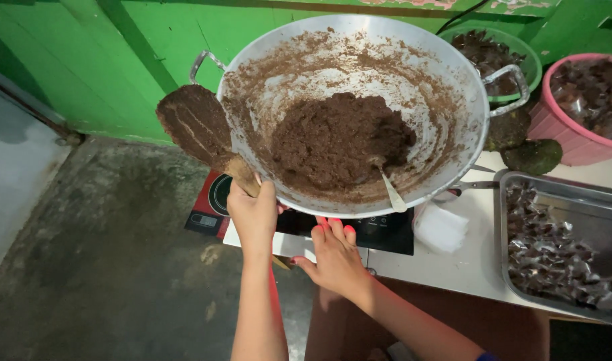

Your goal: Stirring a thick brown mixture in a wok and cutting ingredients with scissors

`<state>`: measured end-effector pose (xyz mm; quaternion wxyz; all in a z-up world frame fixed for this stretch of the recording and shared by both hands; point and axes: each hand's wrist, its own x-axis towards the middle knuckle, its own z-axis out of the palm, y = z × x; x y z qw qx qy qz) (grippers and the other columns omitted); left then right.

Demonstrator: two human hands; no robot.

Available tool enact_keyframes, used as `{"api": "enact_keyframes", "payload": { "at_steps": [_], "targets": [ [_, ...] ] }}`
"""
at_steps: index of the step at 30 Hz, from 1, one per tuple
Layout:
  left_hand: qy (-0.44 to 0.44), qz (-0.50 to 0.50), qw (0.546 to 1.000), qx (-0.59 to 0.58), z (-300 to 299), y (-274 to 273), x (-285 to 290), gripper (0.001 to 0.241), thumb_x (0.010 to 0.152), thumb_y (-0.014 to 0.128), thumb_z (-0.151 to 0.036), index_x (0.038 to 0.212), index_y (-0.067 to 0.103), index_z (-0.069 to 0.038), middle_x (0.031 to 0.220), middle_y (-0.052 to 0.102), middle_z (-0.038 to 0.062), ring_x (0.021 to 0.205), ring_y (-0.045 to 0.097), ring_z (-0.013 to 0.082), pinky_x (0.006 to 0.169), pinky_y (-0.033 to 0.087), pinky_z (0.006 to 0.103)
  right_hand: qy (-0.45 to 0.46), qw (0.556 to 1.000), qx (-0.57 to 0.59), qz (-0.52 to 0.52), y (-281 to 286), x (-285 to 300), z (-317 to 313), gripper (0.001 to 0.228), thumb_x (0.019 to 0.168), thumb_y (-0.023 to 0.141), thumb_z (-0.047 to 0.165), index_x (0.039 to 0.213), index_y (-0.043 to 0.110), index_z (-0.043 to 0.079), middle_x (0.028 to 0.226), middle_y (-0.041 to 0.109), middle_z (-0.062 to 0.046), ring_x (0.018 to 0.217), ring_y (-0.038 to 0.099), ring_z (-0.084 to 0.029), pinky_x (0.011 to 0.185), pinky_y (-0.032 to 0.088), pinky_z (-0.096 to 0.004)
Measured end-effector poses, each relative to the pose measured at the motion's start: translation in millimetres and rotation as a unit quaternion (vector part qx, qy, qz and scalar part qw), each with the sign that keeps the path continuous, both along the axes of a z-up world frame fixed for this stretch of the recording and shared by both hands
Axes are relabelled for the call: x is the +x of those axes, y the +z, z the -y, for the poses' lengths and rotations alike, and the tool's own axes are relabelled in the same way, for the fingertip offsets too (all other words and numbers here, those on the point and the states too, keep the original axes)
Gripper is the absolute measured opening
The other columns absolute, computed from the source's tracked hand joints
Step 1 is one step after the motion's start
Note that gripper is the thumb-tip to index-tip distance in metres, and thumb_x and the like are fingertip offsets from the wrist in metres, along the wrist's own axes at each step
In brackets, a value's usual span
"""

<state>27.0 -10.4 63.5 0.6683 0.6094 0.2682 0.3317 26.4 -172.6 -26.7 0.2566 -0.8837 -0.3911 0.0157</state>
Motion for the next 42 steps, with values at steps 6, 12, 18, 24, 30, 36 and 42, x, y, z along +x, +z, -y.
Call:
{"api": "enact_keyframes", "payload": {
  "at_steps": [6,12,18,24,30,36,42],
  "targets": [
    [-0.009,0.019,1.0,0.018,1,0,0,0.008,0.089,0.056,0.002,0.097,0.056,0.004,0.068,0.063,0.007,0.048,0.058,0.0109,0.044,0.048,0.0282,0.008,0.999,0.017,0.027,-9,3,-1,0.064,0.079,0.079,0.046,0.108,0.056,-0.007,0.142,0.049,-0.031,0.112,0.047,-0.037,0.086,0.033,-0.05],
    [-0.005,0.009,1.0,0.002,0,-1,2,0.007,0.09,0.057,0.0,0.097,0.056,0.003,0.069,0.062,0.007,0.047,0.057,0.011,0.044,0.052,0.0288,0.017,0.998,0.031,0.051,-12,3,-5,0.063,0.078,0.08,0.043,0.108,0.056,-0.006,0.146,0.046,-0.032,0.114,0.047,-0.037,0.086,0.033,-0.049],
    [-0.008,0.013,1.0,0.0,-1,-4,3,0.007,0.091,0.057,0.0,0.097,0.056,0.003,0.069,0.064,0.008,0.047,0.058,0.0108,0.044,0.053,0.0286,0.011,0.999,0.014,0.031,-14,2,-7,0.063,0.077,0.08,0.043,0.109,0.056,-0.005,0.148,0.045,-0.031,0.114,0.046,-0.036,0.086,0.033,-0.049],
    [-0.013,0.026,1.0,-0.004,-2,-5,1,0.007,0.091,0.057,-0.001,0.097,0.056,0.003,0.07,0.065,0.008,0.048,0.059,0.0109,0.045,0.053,0.0284,0.008,0.999,0.018,0.045,-12,2,-9,0.064,0.078,0.081,0.043,0.11,0.055,-0.007,0.146,0.045,-0.032,0.119,0.045,-0.039,0.089,0.032,-0.051],
    [0.007,-0.021,0.999,0.034,-4,-18,-7,0.012,0.091,0.06,-0.003,0.1,0.058,0.004,0.07,0.067,0.008,0.05,0.061,0.0108,0.045,0.052,0.0279,0.029,0.991,0.11,0.072,0,-25,36,0.056,0.079,0.08,0.041,0.105,0.055,-0.002,0.148,0.042,-0.034,0.122,0.043,-0.043,0.094,0.03,-0.055],
    [0.021,-0.093,0.989,0.11,-6,-21,-15,0.02,0.093,0.067,-0.015,0.099,0.062,0.004,0.069,0.07,0.009,0.053,0.067,0.0142,0.05,0.053,0.0306,0.041,0.994,0.078,-0.064,-1,-45,96,0.048,0.085,0.076,0.024,0.122,0.056,0.001,0.121,0.059,-0.013,0.12,0.048,-0.033,0.096,0.03,-0.05],
    [-0.001,-0.246,0.952,0.179,8,10,-41,0.034,0.088,0.071,-0.032,0.1,0.068,-0.001,0.076,0.076,0.013,0.066,0.078,0.0233,0.063,0.059,0.038,0.042,0.99,0.096,-0.095,0,-40,127,0.031,0.086,0.075,0.017,0.112,0.06,0.008,0.111,0.063,-0.005,0.112,0.054,-0.027,0.091,0.032,-0.045]
  ]
}}
